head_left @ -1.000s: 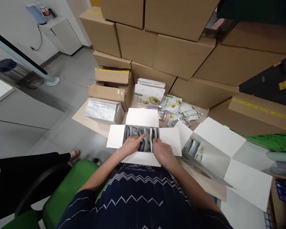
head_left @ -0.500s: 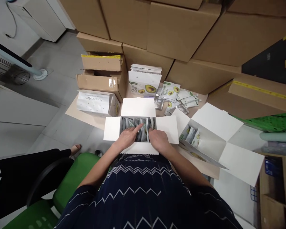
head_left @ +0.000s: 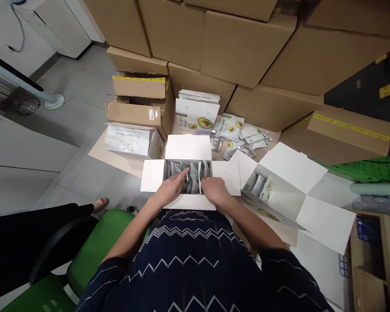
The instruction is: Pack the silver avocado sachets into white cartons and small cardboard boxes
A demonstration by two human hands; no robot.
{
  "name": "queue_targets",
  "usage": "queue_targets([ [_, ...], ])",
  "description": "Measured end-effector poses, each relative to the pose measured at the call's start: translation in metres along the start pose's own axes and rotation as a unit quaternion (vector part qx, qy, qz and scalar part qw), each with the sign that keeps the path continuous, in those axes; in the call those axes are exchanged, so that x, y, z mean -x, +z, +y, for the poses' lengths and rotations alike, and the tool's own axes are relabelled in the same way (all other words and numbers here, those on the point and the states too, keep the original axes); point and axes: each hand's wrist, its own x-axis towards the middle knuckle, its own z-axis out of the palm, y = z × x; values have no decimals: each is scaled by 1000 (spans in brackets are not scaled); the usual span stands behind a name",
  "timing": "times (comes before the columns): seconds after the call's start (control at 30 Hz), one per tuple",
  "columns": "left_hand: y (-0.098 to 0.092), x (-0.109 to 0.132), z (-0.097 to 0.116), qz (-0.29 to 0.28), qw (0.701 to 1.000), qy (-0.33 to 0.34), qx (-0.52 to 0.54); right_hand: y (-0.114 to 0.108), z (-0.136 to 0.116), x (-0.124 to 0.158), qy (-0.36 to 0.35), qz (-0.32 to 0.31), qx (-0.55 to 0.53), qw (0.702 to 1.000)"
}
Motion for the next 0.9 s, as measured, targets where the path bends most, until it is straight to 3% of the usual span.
queue_targets([
  [0.1,-7,17,-6,61,993,-34,90,-6,14,27,-39,59,-21,997],
  [0.2,-12,39,-10,150,966,-122,169,-10,28,64,2,143,-81,986],
  [0.3,-14,62,-15,216,932,-208,203,1,43,92,52,129,-92,986],
  [0.37,-16,77,-21,188,921,-261,221,20,54,99,61,79,-105,989],
  [0.43,-18,88,-29,105,918,-305,233,43,65,96,61,44,-168,983],
  [0.53,-16,99,-41,9,911,-337,239,75,73,84,80,60,-358,928],
  [0.63,-1,99,-43,49,883,-361,295,88,69,73,99,132,-476,864],
  [0.7,14,96,-39,131,846,-368,363,85,62,71,62,213,-451,865],
  [0.8,34,94,-31,274,792,-334,431,71,53,71,-49,289,-295,910],
  [0.87,40,98,-31,320,800,-301,409,63,50,69,-117,257,-169,944],
  [0.9,39,101,-32,319,823,-282,377,60,50,67,-141,228,-115,957],
])
